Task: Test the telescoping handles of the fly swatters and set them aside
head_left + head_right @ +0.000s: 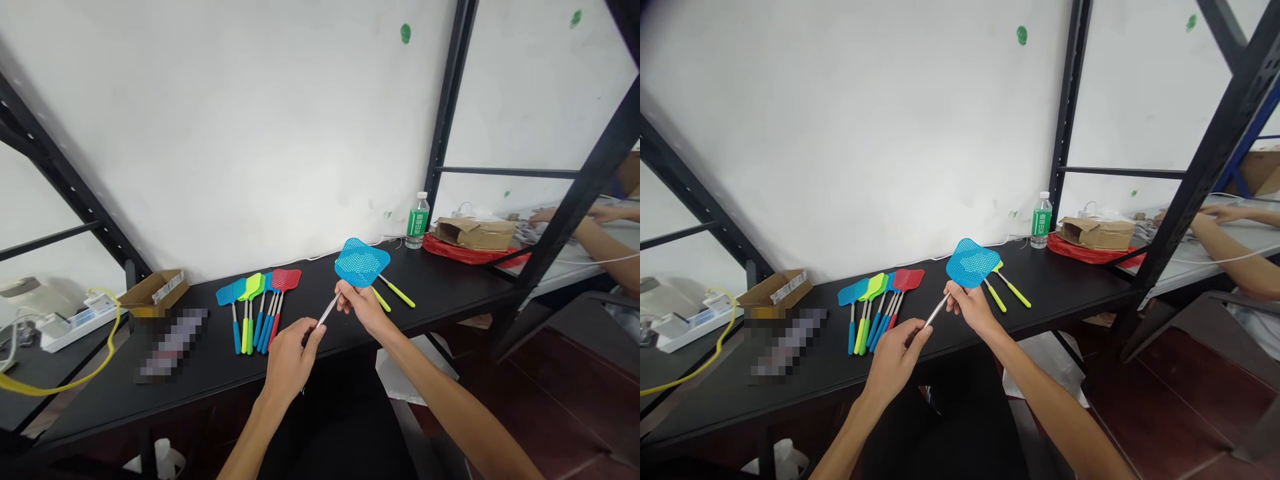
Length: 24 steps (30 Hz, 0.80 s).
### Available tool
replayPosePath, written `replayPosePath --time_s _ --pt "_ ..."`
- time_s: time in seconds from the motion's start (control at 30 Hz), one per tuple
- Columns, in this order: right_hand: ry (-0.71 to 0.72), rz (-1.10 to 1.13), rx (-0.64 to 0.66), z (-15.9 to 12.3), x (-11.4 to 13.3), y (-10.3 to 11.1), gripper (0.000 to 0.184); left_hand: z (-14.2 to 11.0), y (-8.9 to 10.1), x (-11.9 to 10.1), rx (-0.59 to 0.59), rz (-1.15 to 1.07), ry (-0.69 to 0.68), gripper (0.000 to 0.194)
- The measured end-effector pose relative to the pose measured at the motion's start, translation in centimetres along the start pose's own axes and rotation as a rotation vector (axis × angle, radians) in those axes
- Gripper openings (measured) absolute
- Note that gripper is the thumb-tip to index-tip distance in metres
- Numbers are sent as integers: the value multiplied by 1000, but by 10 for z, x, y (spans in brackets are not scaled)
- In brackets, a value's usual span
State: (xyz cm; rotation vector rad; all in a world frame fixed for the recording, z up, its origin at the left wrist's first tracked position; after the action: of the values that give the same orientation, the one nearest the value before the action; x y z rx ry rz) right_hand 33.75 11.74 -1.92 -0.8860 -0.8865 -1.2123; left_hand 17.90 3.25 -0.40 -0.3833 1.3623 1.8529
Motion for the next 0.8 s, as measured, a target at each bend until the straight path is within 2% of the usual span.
replayPosePath --time_s 0.17,0.27,0.4,0.5,0.63,0.8 --pt "-2 13 -4 1 -1 4 38 0 -3 6 89 -108 47 49" --pt "-14 27 -6 0 -4 2 38 0 -5 9 129 -154 60 48" --pt "-10 5 -3 -3 -5 -2 38 1 2 7 42 -47 42 32" --pt "-14 2 -6 -3 -5 -3 37 1 7 3 -9 38 25 33" --pt "-14 4 -3 -2 -4 1 37 0 4 -3 55 17 -19 41" --pt "-17 17 -10 -1 -3 3 37 0 0 0 115 -43 17 45"
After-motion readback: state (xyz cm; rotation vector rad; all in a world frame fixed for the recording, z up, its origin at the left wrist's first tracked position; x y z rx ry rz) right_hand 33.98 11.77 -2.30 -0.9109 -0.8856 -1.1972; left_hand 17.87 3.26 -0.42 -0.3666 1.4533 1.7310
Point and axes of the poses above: each hand's wrist, its own z-axis towards the middle knuckle, its own y-axis out of the back of the hand, x = y × z, the point moved 8 cm from there along z, towards the middle knuckle, and after that the axes turned 6 degrees about -z, right-handed, at the moved point
